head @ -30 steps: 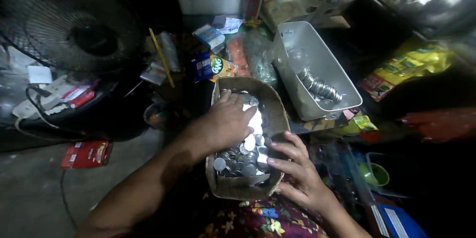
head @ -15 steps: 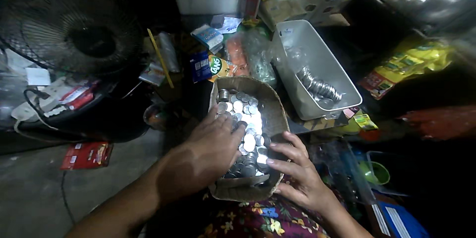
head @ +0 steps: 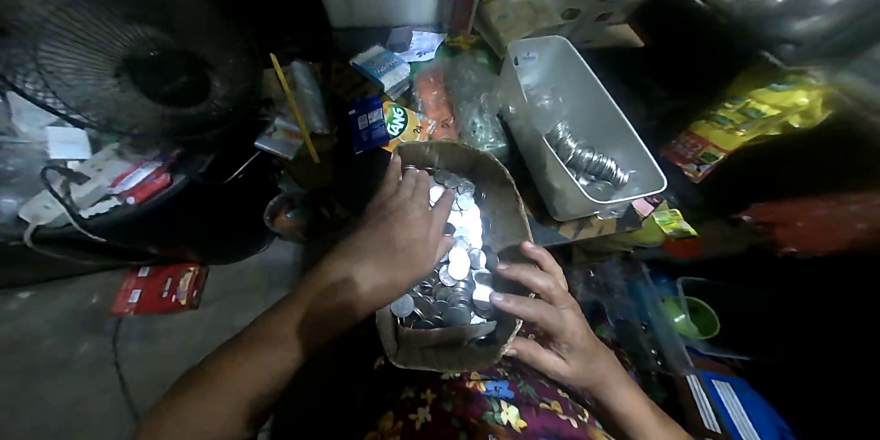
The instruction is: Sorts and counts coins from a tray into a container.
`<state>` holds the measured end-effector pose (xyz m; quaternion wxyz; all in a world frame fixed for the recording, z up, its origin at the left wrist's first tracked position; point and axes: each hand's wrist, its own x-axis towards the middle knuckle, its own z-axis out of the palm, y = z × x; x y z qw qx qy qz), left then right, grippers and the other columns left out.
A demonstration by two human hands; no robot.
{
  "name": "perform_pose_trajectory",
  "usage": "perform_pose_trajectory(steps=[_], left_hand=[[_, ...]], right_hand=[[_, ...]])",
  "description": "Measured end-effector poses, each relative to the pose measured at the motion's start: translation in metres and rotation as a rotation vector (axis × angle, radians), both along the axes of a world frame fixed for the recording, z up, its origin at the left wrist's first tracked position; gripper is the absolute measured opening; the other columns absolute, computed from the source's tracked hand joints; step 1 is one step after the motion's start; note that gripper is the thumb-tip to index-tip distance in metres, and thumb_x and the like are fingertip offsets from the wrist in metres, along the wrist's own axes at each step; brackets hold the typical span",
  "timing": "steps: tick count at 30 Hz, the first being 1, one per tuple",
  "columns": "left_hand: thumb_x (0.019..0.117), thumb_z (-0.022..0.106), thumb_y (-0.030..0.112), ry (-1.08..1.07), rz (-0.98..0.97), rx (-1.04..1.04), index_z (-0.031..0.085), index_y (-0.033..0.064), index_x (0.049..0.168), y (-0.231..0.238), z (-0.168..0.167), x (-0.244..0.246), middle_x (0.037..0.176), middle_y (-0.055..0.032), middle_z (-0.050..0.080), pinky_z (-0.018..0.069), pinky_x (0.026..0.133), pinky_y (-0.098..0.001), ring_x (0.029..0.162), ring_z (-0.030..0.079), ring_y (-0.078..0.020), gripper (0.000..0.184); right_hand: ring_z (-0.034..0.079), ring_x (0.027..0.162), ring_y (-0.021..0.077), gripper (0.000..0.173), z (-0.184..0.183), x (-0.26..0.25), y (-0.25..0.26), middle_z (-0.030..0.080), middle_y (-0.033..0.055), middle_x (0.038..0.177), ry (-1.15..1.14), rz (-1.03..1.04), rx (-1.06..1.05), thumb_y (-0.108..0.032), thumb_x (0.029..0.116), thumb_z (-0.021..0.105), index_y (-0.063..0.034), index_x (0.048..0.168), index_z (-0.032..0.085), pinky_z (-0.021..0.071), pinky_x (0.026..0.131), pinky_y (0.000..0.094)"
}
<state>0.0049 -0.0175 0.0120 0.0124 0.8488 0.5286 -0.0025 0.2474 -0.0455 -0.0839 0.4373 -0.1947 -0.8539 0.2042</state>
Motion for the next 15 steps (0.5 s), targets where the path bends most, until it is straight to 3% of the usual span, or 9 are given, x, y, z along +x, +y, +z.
perform_pose_trajectory(steps=[3, 6, 10, 15], left_hand=[[0.1066, 0.048, 0.04, 0.038, -0.031, -0.088, 0.054, 0.0075, 0.148, -0.0046, -0.0024, 0.0041, 0.153, -0.0312, 0.043, 0.0093, 0.123, -0.0642, 0.149, 0.031, -0.0462, 0.053], [0.1082, 0.043, 0.042, 0.045, -0.067, -0.12, 0.056, 0.0104, 0.147, -0.0038, -0.0049, 0.0032, 0.151, -0.0274, 0.047, 0.0064, 0.123, -0.0653, 0.151, 0.027, -0.047, 0.051], [0.1087, 0.041, 0.042, 0.041, -0.136, -0.144, 0.054, 0.0111, 0.148, -0.0036, -0.0041, 0.004, 0.151, -0.026, 0.049, 0.0103, 0.125, -0.0592, 0.149, 0.035, -0.0392, 0.052], [0.1083, 0.042, 0.042, 0.035, -0.126, -0.189, 0.052, 0.0116, 0.15, -0.003, -0.0015, 0.0048, 0.152, -0.0269, 0.047, 0.0117, 0.126, -0.0569, 0.147, 0.038, -0.0393, 0.053]], right_hand=[[0.025, 0.154, 0.0188, 0.036, 0.0, -0.0002, 0.0004, 0.051, -0.0055, 0.147, -0.001, -0.004, 0.001, -0.047, 0.1037, 0.054, -0.0243, 0.131, 0.06, 0.0179, 0.128, 0.042], [0.025, 0.154, 0.0189, 0.036, 0.0, -0.0004, 0.0006, 0.051, -0.0058, 0.147, -0.004, -0.007, 0.0, -0.048, 0.1037, 0.054, -0.0249, 0.13, 0.061, 0.0184, 0.128, 0.0418], [0.024, 0.154, 0.0183, 0.036, -0.0011, -0.0013, 0.0013, 0.05, -0.0061, 0.147, -0.005, -0.005, 0.016, -0.048, 0.1039, 0.053, -0.0242, 0.13, 0.06, 0.018, 0.128, 0.0417], [0.024, 0.154, 0.0185, 0.037, -0.0013, -0.0013, 0.0011, 0.05, -0.0065, 0.148, -0.001, -0.007, 0.014, -0.049, 0.104, 0.053, -0.025, 0.131, 0.06, 0.0175, 0.128, 0.0417]])
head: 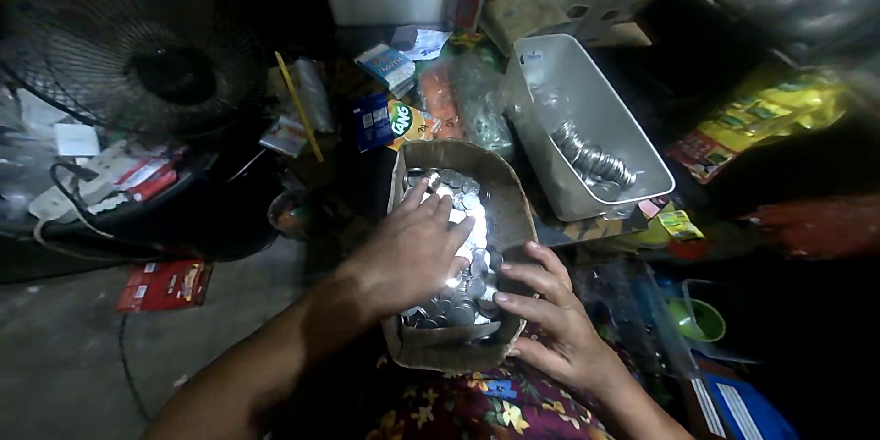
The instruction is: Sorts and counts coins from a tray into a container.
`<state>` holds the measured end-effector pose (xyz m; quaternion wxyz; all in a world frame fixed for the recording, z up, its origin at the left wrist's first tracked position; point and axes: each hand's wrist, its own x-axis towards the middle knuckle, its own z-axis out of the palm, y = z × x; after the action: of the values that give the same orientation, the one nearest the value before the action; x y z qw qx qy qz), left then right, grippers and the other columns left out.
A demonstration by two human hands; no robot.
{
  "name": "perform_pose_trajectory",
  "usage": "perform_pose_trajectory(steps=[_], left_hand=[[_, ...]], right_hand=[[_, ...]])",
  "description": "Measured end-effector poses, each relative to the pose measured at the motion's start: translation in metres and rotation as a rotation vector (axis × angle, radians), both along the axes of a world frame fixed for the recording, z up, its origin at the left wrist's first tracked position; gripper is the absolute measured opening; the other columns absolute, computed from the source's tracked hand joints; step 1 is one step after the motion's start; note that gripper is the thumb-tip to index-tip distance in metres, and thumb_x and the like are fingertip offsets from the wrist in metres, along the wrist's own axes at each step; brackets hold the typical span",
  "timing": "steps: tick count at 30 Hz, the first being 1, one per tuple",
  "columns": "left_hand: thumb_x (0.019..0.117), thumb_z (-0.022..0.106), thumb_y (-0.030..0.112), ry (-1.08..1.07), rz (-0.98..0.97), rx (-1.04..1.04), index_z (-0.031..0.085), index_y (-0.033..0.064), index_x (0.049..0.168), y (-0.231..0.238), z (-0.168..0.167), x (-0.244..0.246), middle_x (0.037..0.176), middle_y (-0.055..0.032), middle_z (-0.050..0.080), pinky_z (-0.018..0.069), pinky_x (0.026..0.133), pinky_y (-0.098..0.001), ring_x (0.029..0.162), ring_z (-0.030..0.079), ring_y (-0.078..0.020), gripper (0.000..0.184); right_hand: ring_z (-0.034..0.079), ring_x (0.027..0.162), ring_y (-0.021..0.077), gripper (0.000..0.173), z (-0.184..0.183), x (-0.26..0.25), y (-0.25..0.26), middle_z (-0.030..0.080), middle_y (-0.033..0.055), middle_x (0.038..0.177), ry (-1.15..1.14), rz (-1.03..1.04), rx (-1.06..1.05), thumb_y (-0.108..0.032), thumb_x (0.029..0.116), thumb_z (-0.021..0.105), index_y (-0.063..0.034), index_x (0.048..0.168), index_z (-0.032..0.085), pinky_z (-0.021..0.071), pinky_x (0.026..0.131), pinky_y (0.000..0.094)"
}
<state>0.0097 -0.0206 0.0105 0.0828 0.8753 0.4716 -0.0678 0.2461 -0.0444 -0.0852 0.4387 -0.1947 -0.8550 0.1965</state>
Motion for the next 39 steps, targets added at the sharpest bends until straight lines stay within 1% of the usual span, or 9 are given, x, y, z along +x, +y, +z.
perform_pose_trajectory(steps=[4, 8, 12, 18, 21, 24, 29, 35, 39], left_hand=[[0.1087, 0.042, 0.041, -0.015, 0.015, -0.04, 0.052, 0.012, 0.151, 0.0, 0.003, -0.001, 0.153, -0.0263, 0.045, 0.0124, 0.125, -0.059, 0.148, 0.038, -0.0395, 0.052], [0.1068, 0.05, 0.033, -0.163, 0.017, 0.084, 0.061, 0.0074, 0.141, 0.009, 0.002, -0.01, 0.134, -0.0223, 0.063, 0.0204, 0.12, -0.0652, 0.133, 0.056, -0.0387, 0.044], [0.1078, 0.049, 0.025, -0.279, -0.001, 0.116, 0.064, 0.0075, 0.137, 0.028, 0.012, -0.029, 0.122, -0.0126, 0.072, 0.0234, 0.121, -0.062, 0.122, 0.065, -0.0296, 0.037], [0.1016, 0.054, 0.011, -0.416, -0.003, 0.334, 0.068, 0.0027, 0.127, 0.024, 0.022, -0.059, 0.131, -0.0185, 0.066, 0.0458, 0.108, -0.052, 0.126, 0.06, -0.0364, 0.03], [0.0978, 0.056, 0.012, -0.399, 0.042, 0.391, 0.073, 0.0027, 0.113, 0.016, 0.016, -0.061, 0.138, -0.0238, 0.058, 0.0422, 0.111, -0.0559, 0.135, 0.051, -0.0432, 0.024], [0.0975, 0.057, 0.017, -0.378, 0.099, 0.376, 0.075, 0.0062, 0.108, 0.01, 0.009, -0.061, 0.143, -0.0228, 0.054, 0.041, 0.111, -0.0575, 0.138, 0.046, -0.0438, 0.024], [0.0997, 0.062, 0.03, -0.135, 0.257, 0.229, 0.078, 0.0071, 0.108, 0.006, 0.011, -0.043, 0.163, -0.0238, 0.03, 0.0245, 0.118, -0.0651, 0.153, 0.017, -0.0469, 0.028], [0.1035, 0.058, 0.033, 0.023, 0.291, 0.2, 0.077, 0.0039, 0.113, 0.005, 0.011, -0.026, 0.166, -0.0306, 0.014, 0.0141, 0.122, -0.0643, 0.156, 0.007, -0.0461, 0.036], [0.1018, 0.061, 0.027, 0.008, 0.265, 0.193, 0.078, 0.0095, 0.113, 0.003, 0.013, -0.026, 0.17, -0.0201, 0.008, 0.015, 0.122, -0.0635, 0.156, 0.004, -0.0456, 0.026]], right_hand=[[0.024, 0.154, 0.0193, 0.037, -0.001, 0.0, 0.0, 0.05, -0.0062, 0.148, 0.003, 0.003, 0.001, -0.047, 0.1036, 0.055, -0.025, 0.132, 0.06, 0.0175, 0.128, 0.0425], [0.025, 0.154, 0.0191, 0.037, 0.0, 0.001, -0.001, 0.051, -0.0062, 0.148, 0.006, 0.001, 0.0, -0.048, 0.1038, 0.054, -0.0247, 0.131, 0.061, 0.017, 0.128, 0.0428], [0.024, 0.154, 0.0195, 0.037, 0.0, 0.001, 0.0, 0.05, -0.0062, 0.149, 0.002, 0.006, 0.003, -0.048, 0.1038, 0.054, -0.025, 0.132, 0.06, 0.0168, 0.129, 0.0434], [0.025, 0.154, 0.0187, 0.037, 0.0, 0.001, -0.001, 0.051, -0.0063, 0.148, -0.002, -0.004, -0.003, -0.049, 0.1041, 0.053, -0.0255, 0.132, 0.06, 0.0179, 0.128, 0.0426], [0.024, 0.154, 0.0184, 0.037, 0.001, 0.001, 0.0, 0.05, -0.0067, 0.148, -0.011, -0.003, 0.001, -0.049, 0.1044, 0.052, -0.0257, 0.132, 0.06, 0.0173, 0.128, 0.0428], [0.025, 0.154, 0.0188, 0.037, 0.0, 0.0, 0.0, 0.05, -0.0064, 0.148, -0.006, -0.002, 0.008, -0.049, 0.1045, 0.052, -0.0252, 0.132, 0.06, 0.0175, 0.128, 0.0434], [0.024, 0.154, 0.0187, 0.037, 0.001, 0.0, 0.0, 0.049, -0.0062, 0.149, -0.008, -0.001, 0.012, -0.048, 0.1046, 0.052, -0.025, 0.132, 0.06, 0.0174, 0.128, 0.0429], [0.024, 0.154, 0.0181, 0.036, 0.0, 0.0, 0.0, 0.05, -0.0065, 0.149, -0.003, -0.008, 0.005, -0.048, 0.1044, 0.052, -0.0253, 0.132, 0.06, 0.0169, 0.128, 0.0421], [0.024, 0.154, 0.0188, 0.036, 0.0, 0.0, 0.0, 0.05, -0.0065, 0.148, 0.001, -0.003, -0.003, -0.048, 0.1039, 0.054, -0.025, 0.131, 0.06, 0.0175, 0.128, 0.0416]])
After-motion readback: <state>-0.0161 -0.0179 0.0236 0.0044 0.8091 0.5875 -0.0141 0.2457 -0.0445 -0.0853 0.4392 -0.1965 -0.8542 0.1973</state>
